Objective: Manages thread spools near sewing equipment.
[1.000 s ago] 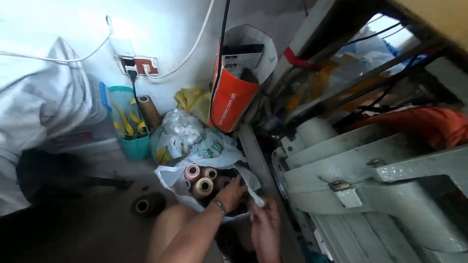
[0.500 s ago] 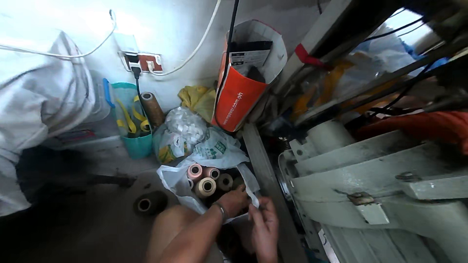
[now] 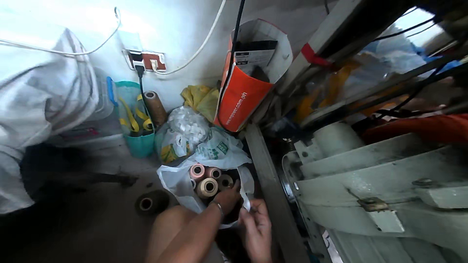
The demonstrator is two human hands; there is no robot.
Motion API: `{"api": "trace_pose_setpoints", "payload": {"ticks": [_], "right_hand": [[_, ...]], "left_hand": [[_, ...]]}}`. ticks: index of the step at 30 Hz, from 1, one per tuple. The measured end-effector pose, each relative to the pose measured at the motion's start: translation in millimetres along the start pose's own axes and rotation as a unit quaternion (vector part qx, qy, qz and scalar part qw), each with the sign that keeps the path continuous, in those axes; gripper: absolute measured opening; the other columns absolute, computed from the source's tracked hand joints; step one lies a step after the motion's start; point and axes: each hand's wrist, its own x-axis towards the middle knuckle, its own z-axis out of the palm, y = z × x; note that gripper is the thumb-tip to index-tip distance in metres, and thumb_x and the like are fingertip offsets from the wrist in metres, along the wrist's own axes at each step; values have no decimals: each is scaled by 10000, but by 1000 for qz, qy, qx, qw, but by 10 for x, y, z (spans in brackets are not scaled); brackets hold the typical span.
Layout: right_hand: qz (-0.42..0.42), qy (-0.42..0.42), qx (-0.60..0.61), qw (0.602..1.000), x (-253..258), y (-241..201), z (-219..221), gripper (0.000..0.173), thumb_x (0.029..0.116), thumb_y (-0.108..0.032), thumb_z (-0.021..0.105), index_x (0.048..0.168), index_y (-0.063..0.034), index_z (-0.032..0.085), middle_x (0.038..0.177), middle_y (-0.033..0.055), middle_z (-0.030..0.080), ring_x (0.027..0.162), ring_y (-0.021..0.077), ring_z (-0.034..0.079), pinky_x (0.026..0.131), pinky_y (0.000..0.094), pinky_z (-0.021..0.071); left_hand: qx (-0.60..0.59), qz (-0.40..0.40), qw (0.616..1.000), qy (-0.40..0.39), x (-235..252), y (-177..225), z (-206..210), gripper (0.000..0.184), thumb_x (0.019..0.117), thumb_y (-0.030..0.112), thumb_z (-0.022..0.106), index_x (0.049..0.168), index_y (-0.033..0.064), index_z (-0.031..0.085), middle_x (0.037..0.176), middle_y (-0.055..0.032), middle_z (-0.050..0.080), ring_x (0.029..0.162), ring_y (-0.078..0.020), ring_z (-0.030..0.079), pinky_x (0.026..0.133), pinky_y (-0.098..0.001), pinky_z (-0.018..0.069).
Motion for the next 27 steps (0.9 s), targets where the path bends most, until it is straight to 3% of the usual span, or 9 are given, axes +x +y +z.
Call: {"api": "trace_pose_setpoints", "payload": {"ticks": [4,7,10,12,13,16,19,24,27], "right_hand": [[7,-2,-20,1000,37,3,20,170,924,10,536,1092,27,547,935,35,653,835,94,677,791,272,604],[10,35,-45,998,73,1,17,162,936,15,527,1093,39,558,916,46,666,841,103,684,790,257,598],[31,88,-75,993,110,-49,21,154,958,6,521,1104,48,546,875,39,656,777,76,671,734,220,586],[36,106,-96,989,104,-69,14,161,956,2,528,1110,48,532,865,40,643,744,64,660,702,208,579],[39,109,-107,988,95,-73,10,173,956,-3,532,1121,52,528,862,44,642,732,64,658,687,211,578],[44,116,-131,984,71,-85,-5,220,960,-37,545,1156,63,528,878,58,648,728,80,667,679,231,585],[18,140,-146,979,59,-93,-43,313,950,-39,557,1224,97,493,943,81,640,739,69,657,683,225,582],[9,143,-183,973,105,-98,-100,331,954,-73,567,1249,72,533,956,88,656,745,74,658,686,240,579],[-10,135,-244,960,111,-58,-116,262,966,-107,578,1192,22,608,1054,112,661,931,128,665,823,302,579]], "left_hand": [[-39,8,999,-20,-176,-18,-183,509,1026,79,543,1527,91,453,1579,-255,384,1389,-473,453,1107,-628,393],[-50,-27,971,231,-239,-286,-246,254,1006,168,606,1217,67,705,1232,-186,680,1161,-384,647,1011,-584,508],[11,-171,891,420,-744,-584,-610,402,900,81,740,1277,-26,653,1304,-347,578,1259,-569,502,1026,-740,395],[-5,-268,862,429,-1040,-933,-681,703,825,49,800,1458,-29,504,1429,-418,439,1348,-664,344,1047,-868,210],[-30,-302,856,418,-1132,-1098,-655,703,840,60,790,1469,-29,488,1417,-417,452,1337,-665,359,1038,-872,210],[-229,-271,850,389,-1377,-1347,-686,235,1025,141,623,1146,-53,674,1076,-281,674,1024,-430,646,910,-627,494],[-454,-58,792,404,-1590,-1330,-746,167,1046,70,513,963,39,654,887,-29,661,808,-101,623,792,-300,547],[-490,-11,778,394,-1598,-1049,-664,166,1061,93,480,988,100,630,942,12,631,815,-74,595,763,-264,526],[-509,5,774,376,-1561,-986,-662,179,1062,100,448,1040,89,626,1044,-22,632,882,-126,639,806,-333,575]]}}
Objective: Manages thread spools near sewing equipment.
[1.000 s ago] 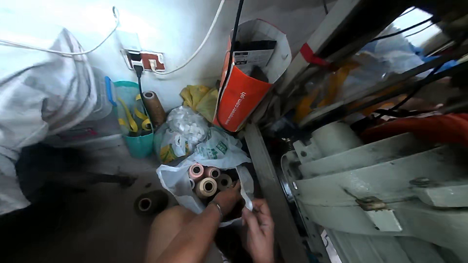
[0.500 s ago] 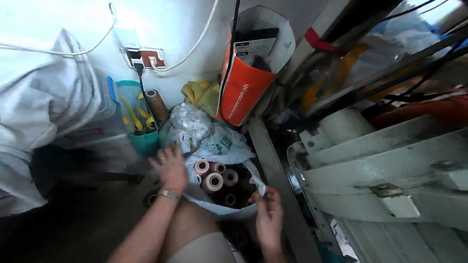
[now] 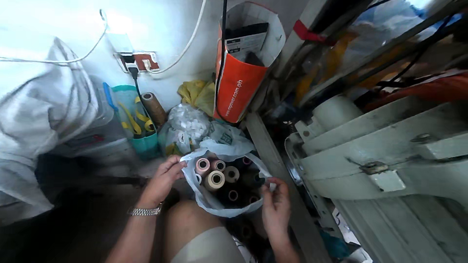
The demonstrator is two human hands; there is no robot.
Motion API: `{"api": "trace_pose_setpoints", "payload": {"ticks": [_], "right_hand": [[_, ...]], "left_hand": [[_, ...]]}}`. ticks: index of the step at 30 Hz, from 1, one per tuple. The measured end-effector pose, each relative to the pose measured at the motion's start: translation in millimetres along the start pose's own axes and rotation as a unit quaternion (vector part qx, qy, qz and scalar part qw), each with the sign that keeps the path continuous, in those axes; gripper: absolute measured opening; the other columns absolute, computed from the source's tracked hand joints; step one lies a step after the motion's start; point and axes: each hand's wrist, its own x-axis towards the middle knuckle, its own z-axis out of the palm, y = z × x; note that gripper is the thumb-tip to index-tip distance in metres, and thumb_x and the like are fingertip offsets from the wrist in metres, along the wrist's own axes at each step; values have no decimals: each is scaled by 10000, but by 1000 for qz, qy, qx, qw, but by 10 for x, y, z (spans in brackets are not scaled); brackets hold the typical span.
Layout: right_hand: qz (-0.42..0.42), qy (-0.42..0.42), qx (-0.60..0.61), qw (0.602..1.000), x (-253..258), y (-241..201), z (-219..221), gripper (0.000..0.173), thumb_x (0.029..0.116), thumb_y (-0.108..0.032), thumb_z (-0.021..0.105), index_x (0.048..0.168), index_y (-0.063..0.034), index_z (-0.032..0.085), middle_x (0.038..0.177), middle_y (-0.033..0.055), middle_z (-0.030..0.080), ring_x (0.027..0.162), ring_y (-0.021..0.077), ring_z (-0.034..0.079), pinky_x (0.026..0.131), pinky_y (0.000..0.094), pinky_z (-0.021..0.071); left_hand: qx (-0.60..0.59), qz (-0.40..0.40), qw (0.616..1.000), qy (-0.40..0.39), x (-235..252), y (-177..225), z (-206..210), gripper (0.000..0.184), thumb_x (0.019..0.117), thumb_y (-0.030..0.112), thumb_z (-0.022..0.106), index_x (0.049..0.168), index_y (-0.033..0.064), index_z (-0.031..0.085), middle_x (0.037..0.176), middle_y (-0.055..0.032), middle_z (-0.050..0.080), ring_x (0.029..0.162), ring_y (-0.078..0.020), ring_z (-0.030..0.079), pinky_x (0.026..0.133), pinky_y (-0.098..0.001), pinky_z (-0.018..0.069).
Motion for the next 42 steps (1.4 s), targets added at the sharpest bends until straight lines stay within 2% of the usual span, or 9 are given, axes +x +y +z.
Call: {"api": "trace_pose_setpoints", "payload": {"ticks": [7,12,15,18,23,29,33,36,42], "right_hand": [[-18,4,-37,999,-53,-46,133,196,977,-115,574,1120,-2,647,950,71,680,804,65,650,713,240,558],[-46,-75,-150,985,-111,7,103,181,944,-110,645,1068,8,702,1154,196,625,1039,280,648,858,399,583],[-39,-85,-212,973,-134,-18,129,197,931,-140,684,1080,-14,713,1264,219,584,1085,321,644,868,426,596],[-108,-94,-310,940,-167,5,201,235,918,-211,690,1098,-75,755,1423,221,559,1248,467,550,978,623,480],[-72,-467,-353,808,-377,27,358,490,987,-424,641,1338,-83,673,1408,164,616,1404,422,462,1179,693,239],[-28,-634,-351,689,-661,113,365,316,979,24,519,1247,-4,683,1231,223,681,1233,399,600,1111,556,400],[129,-593,-182,773,-363,196,338,401,1071,-304,525,1192,44,683,1189,236,682,1157,355,648,1033,534,492],[255,-503,-51,824,-135,425,704,451,1127,-267,345,1293,35,636,1247,201,675,1166,275,653,1034,442,510],[155,-571,-333,734,-405,1107,1623,518,1085,-142,451,1548,66,347,1601,279,359,1487,412,370,1210,533,327]], "left_hand": [[10,-10,1000,11,-4,-87,-93,204,1083,131,427,975,102,597,654,11,536,498,-58,452,487,-194,414],[137,-14,990,32,-101,-271,-297,197,1041,135,554,864,70,613,735,-8,579,632,-85,532,610,-259,475],[182,-10,982,46,-112,-183,-208,99,956,71,681,887,29,623,1052,-118,607,921,-219,596,792,-437,522],[164,-18,985,54,-125,-75,-38,120,920,-59,663,956,19,578,862,-93,625,725,-178,642,673,-381,590],[206,6,977,58,-196,-96,-18,164,922,-95,563,1009,40,593,868,-76,624,717,-161,598,635,-363,518],[213,48,976,19,-260,-77,21,194,924,-111,549,1035,36,609,903,-54,629,713,-109,588,617,-273,506],[212,55,975,28,-251,-25,82,209,935,-111,532,1041,49,613,943,-54,641,719,-111,591,600,-271,495],[205,66,976,36,-240,-30,82,207,925,-107,526,1018,53,616,931,-57,647,717,-122,594,603,-285,498],[183,82,979,38,-215,-103,114,187,901,-71,535,996,65,621,899,-30,637,692,-96,578,594,-263,488]]}}
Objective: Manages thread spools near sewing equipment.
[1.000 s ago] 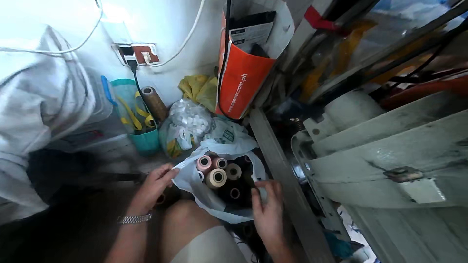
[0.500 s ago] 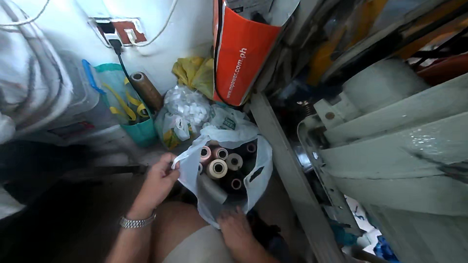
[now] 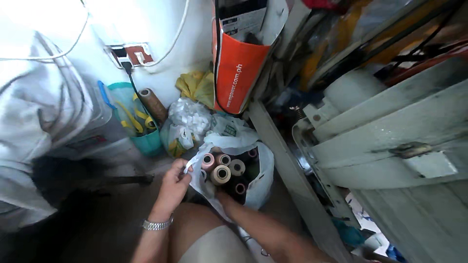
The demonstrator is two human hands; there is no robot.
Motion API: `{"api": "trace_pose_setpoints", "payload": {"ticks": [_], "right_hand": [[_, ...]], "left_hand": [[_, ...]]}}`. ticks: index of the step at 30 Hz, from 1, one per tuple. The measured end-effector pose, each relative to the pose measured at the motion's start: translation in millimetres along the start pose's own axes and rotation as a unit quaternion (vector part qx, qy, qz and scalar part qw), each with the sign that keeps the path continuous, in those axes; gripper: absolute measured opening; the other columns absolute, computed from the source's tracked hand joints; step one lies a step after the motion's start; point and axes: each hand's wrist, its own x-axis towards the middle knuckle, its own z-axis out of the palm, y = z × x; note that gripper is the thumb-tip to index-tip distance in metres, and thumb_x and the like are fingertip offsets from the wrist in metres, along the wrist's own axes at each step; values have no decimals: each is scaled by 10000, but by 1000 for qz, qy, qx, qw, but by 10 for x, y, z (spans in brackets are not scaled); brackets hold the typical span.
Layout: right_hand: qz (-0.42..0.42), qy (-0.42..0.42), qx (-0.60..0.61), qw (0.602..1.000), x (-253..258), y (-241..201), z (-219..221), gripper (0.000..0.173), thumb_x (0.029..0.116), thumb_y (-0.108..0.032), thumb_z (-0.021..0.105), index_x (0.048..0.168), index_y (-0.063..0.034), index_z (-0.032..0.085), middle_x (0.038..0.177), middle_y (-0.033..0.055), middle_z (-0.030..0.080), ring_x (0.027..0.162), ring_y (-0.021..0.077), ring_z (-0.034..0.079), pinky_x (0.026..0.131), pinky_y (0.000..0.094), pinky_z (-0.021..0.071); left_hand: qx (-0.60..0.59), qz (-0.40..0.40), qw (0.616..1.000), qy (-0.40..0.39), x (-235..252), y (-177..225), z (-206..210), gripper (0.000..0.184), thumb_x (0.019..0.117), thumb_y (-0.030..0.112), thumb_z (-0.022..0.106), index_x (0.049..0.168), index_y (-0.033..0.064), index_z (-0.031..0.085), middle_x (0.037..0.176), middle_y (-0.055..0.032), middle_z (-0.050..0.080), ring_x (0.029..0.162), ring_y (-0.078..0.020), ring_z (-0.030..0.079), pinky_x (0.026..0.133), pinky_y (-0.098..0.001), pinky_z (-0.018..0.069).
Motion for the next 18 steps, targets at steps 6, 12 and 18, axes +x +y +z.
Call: {"api": "trace_pose_setpoints", "payload": {"ticks": [6,12,18], "right_hand": [[-34,110,-8,993,351,201,359,523,1080,-141,415,1571,23,344,1595,263,381,1485,388,383,1214,503,338],[-62,88,-59,992,206,127,168,520,1082,-136,427,1593,-78,347,1547,322,403,1438,505,388,1160,595,372],[-74,52,-32,995,364,268,333,674,1065,-152,485,1655,-101,163,1641,301,257,1482,484,337,1193,595,324]], "left_hand": [[-8,22,1000,-9,-36,-120,132,169,875,-50,543,950,66,640,997,-36,626,788,-105,595,640,-272,510],[-28,21,999,35,-7,-177,141,177,919,-42,492,965,51,635,990,-38,630,807,-98,591,668,-269,499],[-38,17,998,48,-28,-246,113,174,903,-8,511,994,67,638,953,-3,639,765,-69,591,649,-245,502]]}}
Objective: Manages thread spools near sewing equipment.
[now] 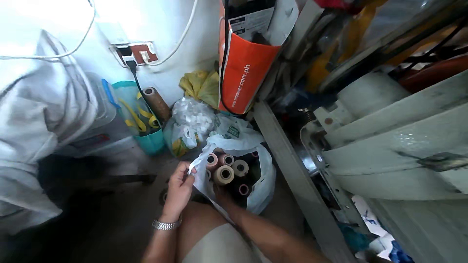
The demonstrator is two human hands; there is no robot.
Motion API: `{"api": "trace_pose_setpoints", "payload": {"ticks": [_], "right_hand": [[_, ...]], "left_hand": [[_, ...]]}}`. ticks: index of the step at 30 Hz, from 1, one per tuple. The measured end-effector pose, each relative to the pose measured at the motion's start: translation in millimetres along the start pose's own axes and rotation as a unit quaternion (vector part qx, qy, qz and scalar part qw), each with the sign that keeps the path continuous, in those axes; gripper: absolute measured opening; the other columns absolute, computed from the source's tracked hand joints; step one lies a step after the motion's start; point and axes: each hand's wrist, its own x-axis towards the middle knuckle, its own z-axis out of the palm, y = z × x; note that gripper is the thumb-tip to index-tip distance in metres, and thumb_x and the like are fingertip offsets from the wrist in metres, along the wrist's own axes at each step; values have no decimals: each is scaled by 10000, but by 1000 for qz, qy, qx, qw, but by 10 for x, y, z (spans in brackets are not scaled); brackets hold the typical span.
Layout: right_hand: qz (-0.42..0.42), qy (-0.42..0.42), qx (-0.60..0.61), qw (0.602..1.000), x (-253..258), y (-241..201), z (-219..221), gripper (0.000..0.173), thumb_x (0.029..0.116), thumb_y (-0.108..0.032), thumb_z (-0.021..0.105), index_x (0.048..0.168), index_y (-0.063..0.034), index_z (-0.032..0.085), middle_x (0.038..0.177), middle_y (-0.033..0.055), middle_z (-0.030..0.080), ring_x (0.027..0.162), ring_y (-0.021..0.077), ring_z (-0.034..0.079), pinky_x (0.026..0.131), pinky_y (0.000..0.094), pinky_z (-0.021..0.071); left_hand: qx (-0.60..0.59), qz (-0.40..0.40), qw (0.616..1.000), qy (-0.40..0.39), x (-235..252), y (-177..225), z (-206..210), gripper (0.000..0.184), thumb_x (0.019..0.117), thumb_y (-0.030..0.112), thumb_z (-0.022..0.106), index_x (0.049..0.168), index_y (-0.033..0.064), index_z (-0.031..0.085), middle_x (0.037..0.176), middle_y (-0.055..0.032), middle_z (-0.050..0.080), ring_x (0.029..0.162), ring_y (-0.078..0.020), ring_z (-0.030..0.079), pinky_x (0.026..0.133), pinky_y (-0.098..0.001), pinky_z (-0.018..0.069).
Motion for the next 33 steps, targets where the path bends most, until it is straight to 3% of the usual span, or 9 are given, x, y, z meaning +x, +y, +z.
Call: {"api": "trace_pose_setpoints", "payload": {"ticks": [6,10,12,16,20,24,28,31,33], "right_hand": [[-5,7,-28,1000,101,-17,46,749,1046,-122,494,1670,-173,82,1612,330,292,1488,491,319,1214,589,294],[23,-6,-33,999,-60,-88,-94,713,1048,-119,485,1667,-207,141,1604,348,275,1456,527,339,1171,626,337],[63,-50,-45,996,-197,-201,-303,676,1080,-153,443,1668,-237,119,1625,336,231,1395,547,413,1084,670,404],[78,-45,5,996,-451,-429,-622,681,1016,-219,602,1617,-134,294,1542,332,385,1293,535,524,1017,661,470],[99,30,130,986,-503,-686,-728,585,983,-168,640,1505,14,449,1473,299,501,1359,427,515,1134,527,422],[101,81,164,978,-386,-821,-638,569,973,-133,659,1464,77,462,1477,316,479,1395,421,474,1168,499,389],[71,59,154,984,-321,-767,-611,639,951,-176,711,1468,84,441,1471,307,490,1373,400,507,1151,479,415],[64,44,174,982,-371,-677,-625,643,965,-192,698,1500,41,427,1430,290,548,1336,395,550,1134,499,428],[64,52,184,979,-464,-630,-652,597,991,-188,661,1510,13,444,1438,272,557,1352,380,544,1153,488,414]], "left_hand": [[27,9,998,-55,27,2,-99,168,914,-29,530,988,59,654,1026,-26,642,854,-97,614,706,-273,531],[38,2,998,-50,57,-3,-157,181,927,-35,507,990,56,650,1001,-29,637,827,-93,601,693,-263,514],[33,5,999,-43,74,-9,-160,187,925,-27,500,985,61,654,975,-19,636,811,-80,598,689,-251,512],[24,-3,999,-30,78,11,-175,189,929,-38,491,988,57,643,956,-13,644,790,-76,597,680,-244,507],[15,-12,1000,-25,90,19,-176,200,926,-39,490,1002,64,644,935,-8,649,771,-68,593,663,-239,499],[4,-4,999,-37,88,-46,-199,208,917,-20,501,1032,72,648,931,12,655,749,-40,593,650,-204,500],[-23,-30,998,-44,77,-62,-246,257,935,-4,516,1144,64,647,985,-7,687,794,-62,638,699,-235,543],[-92,-56,992,-71,92,-100,-329,365,981,49,497,1341,83,544,1131,-45,674,877,-136,691,758,-326,613],[-105,-70,989,-71,95,-143,-420,383,1023,118,476,1405,92,486,1146,-77,677,876,-181,718,759,-365,633]]}}
